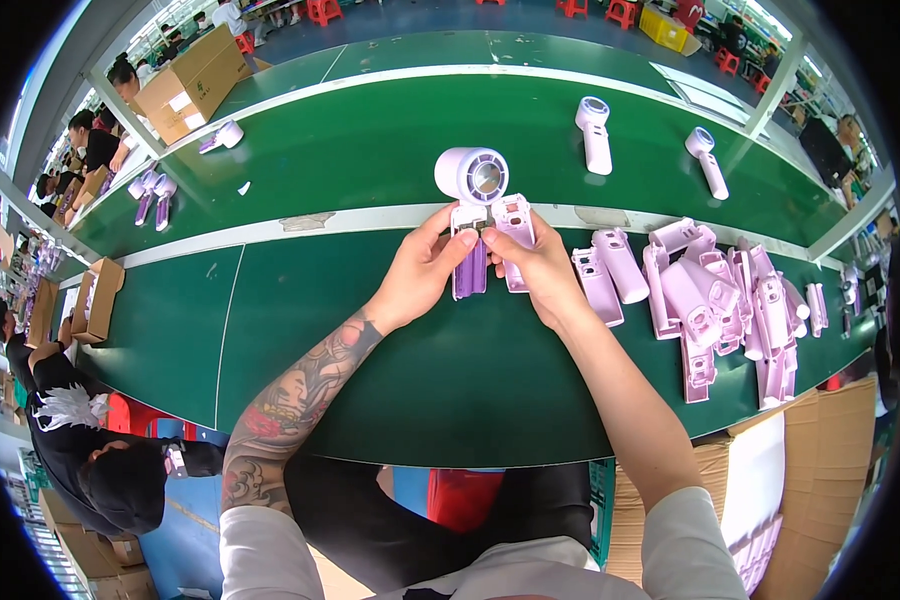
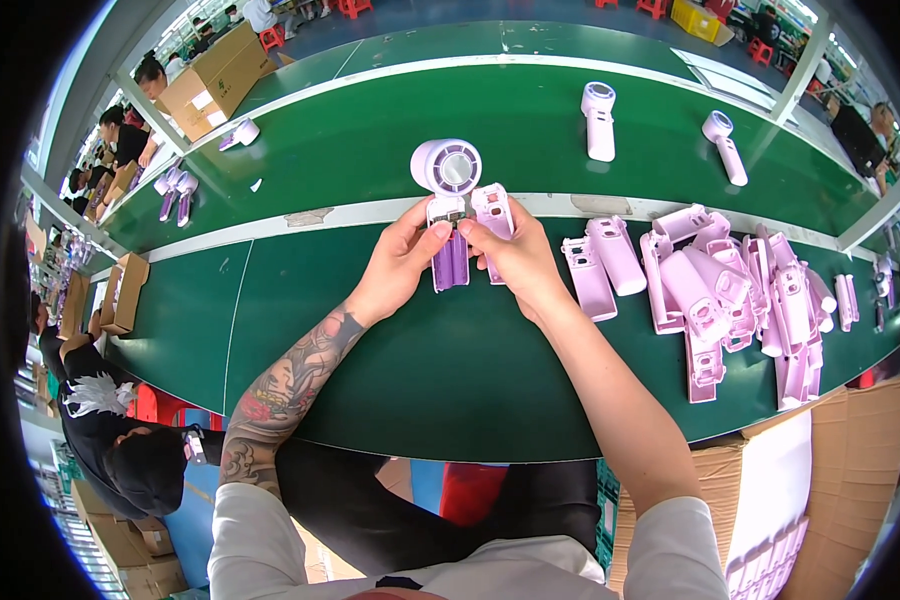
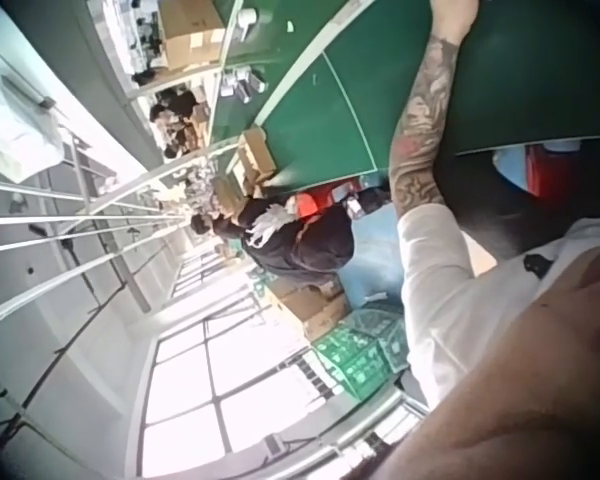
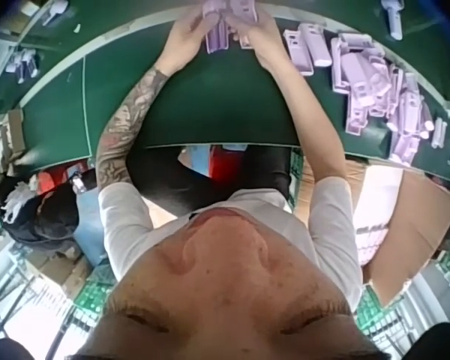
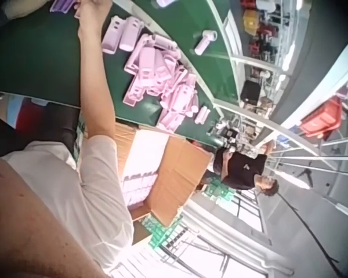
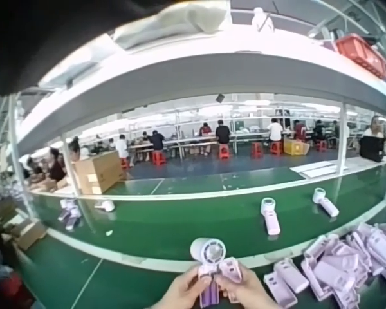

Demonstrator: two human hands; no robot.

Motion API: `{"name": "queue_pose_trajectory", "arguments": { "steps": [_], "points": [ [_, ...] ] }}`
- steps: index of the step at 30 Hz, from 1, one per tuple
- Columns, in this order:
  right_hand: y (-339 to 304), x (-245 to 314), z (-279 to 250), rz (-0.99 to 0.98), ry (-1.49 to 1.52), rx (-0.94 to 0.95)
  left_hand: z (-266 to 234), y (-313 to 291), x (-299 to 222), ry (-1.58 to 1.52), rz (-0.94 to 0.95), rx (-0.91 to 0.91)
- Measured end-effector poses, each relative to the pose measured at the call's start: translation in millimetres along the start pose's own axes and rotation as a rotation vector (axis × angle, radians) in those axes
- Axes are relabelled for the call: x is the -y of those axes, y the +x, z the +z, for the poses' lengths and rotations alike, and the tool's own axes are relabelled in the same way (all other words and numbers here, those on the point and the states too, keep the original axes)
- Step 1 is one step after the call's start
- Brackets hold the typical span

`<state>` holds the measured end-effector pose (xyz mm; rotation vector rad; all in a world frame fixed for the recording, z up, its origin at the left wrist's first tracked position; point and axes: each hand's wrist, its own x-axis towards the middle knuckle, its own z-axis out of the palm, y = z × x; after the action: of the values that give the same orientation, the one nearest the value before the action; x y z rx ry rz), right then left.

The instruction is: Assembling and inspecting small handheld electric fans on a production line.

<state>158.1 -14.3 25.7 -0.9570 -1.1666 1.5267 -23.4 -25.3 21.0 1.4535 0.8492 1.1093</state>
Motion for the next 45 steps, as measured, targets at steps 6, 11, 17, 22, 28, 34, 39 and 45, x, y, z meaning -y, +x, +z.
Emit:
{"name": "queue_pose_trajectory", "arguments": {
  "steps": [6,11,17,22,28,34,39,45],
  "points": [
    [-0.9,-1.7,-3.5,-0.036,0.075,0.048,7.3,-1.0,2.4,0.062,0.152,-0.028],
    [-1.4,1.4,0.3,-0.003,0.099,0.062,6.8,-3.0,5.7,0.151,0.203,-0.064],
    [-4.3,3.8,2.9,0.018,0.167,0.046,10.7,-7.7,-11.3,0.347,0.251,-0.060],
    [-6.2,1.8,5.7,0.002,0.137,0.016,9.7,-7.5,-7.1,0.358,0.277,-0.065],
    [-8.8,1.6,11.3,-0.043,0.094,-0.029,9.7,-6.7,0.4,0.303,0.270,-0.056],
    [-13.3,0.8,21.2,-0.056,0.066,-0.060,10.2,-10.0,2.1,0.176,0.228,-0.061],
    [-14.2,2.3,26.0,-0.085,0.077,-0.049,7.7,-11.3,-8.8,0.248,0.246,-0.065],
    [-13.2,-2.2,27.8,-0.197,0.038,-0.081,7.6,-13.7,-9.4,0.163,0.159,-0.066]
  ]
}}
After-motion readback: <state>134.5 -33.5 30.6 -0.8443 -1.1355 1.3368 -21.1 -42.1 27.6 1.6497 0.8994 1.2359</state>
